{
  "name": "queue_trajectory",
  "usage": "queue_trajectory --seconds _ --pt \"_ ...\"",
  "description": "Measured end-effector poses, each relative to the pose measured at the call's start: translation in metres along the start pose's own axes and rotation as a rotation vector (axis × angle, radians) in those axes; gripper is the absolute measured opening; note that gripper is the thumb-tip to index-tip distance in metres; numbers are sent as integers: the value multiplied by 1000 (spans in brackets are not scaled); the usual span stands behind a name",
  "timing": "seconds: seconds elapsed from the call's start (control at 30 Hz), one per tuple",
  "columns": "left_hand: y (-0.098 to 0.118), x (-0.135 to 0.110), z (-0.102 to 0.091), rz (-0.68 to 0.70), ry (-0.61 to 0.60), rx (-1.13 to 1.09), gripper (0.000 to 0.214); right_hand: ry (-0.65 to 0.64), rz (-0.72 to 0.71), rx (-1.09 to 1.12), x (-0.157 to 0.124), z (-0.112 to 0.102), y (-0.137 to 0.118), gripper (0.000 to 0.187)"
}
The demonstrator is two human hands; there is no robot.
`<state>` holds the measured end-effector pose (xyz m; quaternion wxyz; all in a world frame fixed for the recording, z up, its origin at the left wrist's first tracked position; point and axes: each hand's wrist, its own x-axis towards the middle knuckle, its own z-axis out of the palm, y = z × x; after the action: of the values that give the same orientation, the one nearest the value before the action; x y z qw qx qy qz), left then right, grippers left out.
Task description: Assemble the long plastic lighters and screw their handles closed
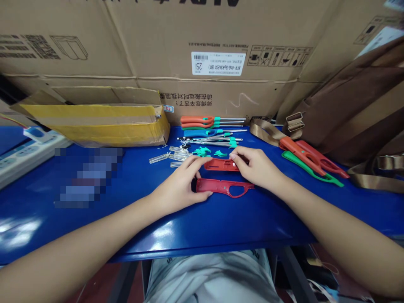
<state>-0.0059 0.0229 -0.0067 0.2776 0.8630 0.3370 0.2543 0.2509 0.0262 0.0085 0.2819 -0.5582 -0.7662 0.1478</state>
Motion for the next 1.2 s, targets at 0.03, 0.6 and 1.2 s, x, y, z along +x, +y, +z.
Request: queue_trajectory --seconds 0.03,0.6,1.2 --pt "-1 0 0 -1 11 9 73 25 9 6 0 -2 0 26" --pt "-7 4 -5 -23 38 247 45 -419 -259 221 -3 -20 -2 13" --pt "13 -2 -8 254 -122 246 34 -44 -332 -281 5 -22 17 13"
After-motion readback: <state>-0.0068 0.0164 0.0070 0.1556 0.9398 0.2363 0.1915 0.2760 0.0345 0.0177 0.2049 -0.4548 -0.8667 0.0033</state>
